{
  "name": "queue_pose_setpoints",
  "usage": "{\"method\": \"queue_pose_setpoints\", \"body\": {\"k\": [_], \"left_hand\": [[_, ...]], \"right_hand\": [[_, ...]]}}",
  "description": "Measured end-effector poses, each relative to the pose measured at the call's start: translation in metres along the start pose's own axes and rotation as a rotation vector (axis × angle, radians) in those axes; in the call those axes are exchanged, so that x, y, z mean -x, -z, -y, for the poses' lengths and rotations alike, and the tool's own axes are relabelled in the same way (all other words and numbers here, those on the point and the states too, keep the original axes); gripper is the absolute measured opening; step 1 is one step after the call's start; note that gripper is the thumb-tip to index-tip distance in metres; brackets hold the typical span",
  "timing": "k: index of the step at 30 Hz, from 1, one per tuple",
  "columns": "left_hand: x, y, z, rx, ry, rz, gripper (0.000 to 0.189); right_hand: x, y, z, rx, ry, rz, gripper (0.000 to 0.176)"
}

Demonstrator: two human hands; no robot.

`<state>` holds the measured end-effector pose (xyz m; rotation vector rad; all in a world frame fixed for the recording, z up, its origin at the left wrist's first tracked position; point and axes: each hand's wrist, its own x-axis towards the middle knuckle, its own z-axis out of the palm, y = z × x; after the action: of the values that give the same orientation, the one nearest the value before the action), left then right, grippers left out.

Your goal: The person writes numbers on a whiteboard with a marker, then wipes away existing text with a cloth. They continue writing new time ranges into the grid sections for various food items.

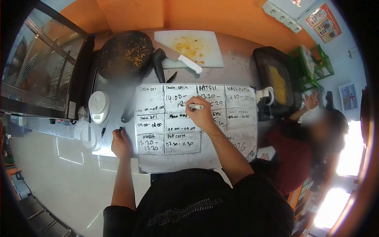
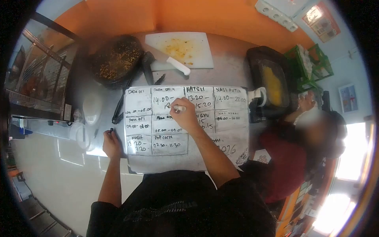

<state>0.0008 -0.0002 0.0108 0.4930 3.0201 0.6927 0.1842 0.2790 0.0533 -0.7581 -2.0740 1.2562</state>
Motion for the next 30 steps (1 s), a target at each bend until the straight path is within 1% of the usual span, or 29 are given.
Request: {"method": "queue_pose_setpoints", "body": {"k": [2,6,8,11,15,18,21,24,26,29,30], "left_hand": [[0.0,0.001,-0.002,0.01,0.003,0.003,0.023],[0.001,0.002,-0.003,0.016,0.01,0.003,0.024],[0.001,0.001,-0.002,0.015,0.005,-0.003,0.024],[0.001,0.001,-0.002,0.013,0.009,0.0,0.024],[0.001,0.005,-0.005,0.029,0.029,0.028,0.023],[0.001,0.002,-0.002,0.025,0.009,0.01,0.023],[0.0,0.0,0.0,0.002,-0.009,-0.006,0.023],[0.001,0.004,-0.003,0.004,0.008,0.025,0.024],[0.0,0.0,0.0,0.001,-0.007,0.004,0.024],[0.001,0.001,0.002,0.028,-0.014,-0.002,0.024],[0.001,0.002,0.0,0.058,-0.01,0.011,0.024]], "right_hand": [[0.002,0.003,0.002,-0.059,-0.05,-0.048,0.013],[0.001,0.007,0.001,0.003,-0.011,-0.024,0.014],[0.0,0.01,0.003,-0.02,-0.063,-0.058,0.014],[0.001,0.012,0.0,-0.003,-0.073,-0.042,0.015],[0.001,0.009,-0.003,-0.015,-0.063,-0.071,0.014],[0.001,0.011,-0.009,-0.019,-0.058,-0.071,0.013],[0.0,0.012,-0.013,0.057,-0.023,-0.047,0.012],[-0.002,0.01,-0.006,0.032,-0.077,-0.088,0.013],[-0.003,0.01,0.0,-0.006,-0.127,-0.092,0.014],[-0.006,0.016,-0.01,0.065,-0.101,-0.145,0.014],[-0.006,0.017,-0.013,0.054,-0.061,-0.141,0.014]]}}
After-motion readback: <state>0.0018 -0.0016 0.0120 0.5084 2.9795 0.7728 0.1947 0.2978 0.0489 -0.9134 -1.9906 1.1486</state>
